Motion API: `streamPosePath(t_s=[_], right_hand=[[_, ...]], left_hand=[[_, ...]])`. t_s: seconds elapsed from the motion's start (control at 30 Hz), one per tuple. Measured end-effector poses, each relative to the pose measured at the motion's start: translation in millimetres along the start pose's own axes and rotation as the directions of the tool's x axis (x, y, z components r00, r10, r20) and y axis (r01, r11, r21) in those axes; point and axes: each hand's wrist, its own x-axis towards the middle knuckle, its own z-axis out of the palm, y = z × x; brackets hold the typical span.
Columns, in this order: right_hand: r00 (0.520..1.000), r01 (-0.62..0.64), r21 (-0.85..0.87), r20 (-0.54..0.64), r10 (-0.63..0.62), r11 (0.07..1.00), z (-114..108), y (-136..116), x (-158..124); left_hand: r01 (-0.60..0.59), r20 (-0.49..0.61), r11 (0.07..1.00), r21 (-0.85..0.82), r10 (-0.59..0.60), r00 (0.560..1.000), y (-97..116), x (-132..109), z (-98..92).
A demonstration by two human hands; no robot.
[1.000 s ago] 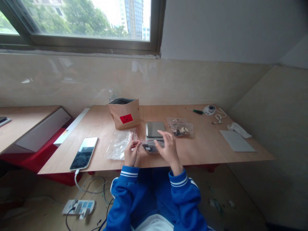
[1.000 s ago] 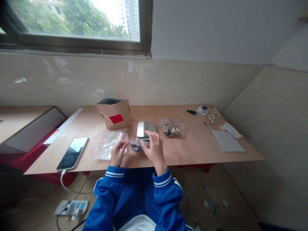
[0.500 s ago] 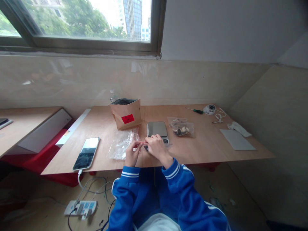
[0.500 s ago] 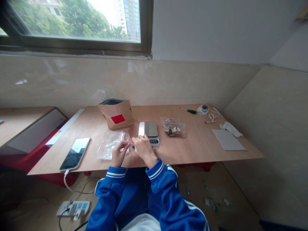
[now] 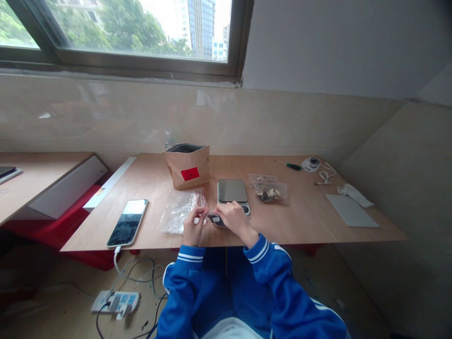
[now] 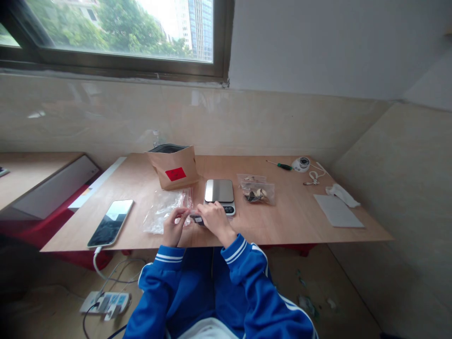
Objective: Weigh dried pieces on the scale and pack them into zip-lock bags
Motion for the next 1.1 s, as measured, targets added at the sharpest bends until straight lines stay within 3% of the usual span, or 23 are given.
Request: streamPosePath(t_s=[0.27,0.5,0.77,1.1], right_hand=[[0.991,0.128,0.015,0.026,-0.129,0.992,-3,9,7],[0.997,0.063,0.006,0.050,-0.063,0.998,-5,22,-2],[0.992,0.111,0.015,0.055,-0.112,0.994,-7,28,-5],[0.996,-0.013,0.141,0.088,0.000,0.990,-6,37,-13]], left_hand=[[0.021,0.017,0.999,-0.026,-0.021,1.000,4,1,7.1],[0.021,0.000,0.999,0.030,-0.021,1.000,-1,2,7.2],[0.003,0.016,1.000,0.028,-0.003,1.000,2,0,17.3],[0.008,-0.003,0.996,0.085,-0.008,1.000,-2,1,12.9]])
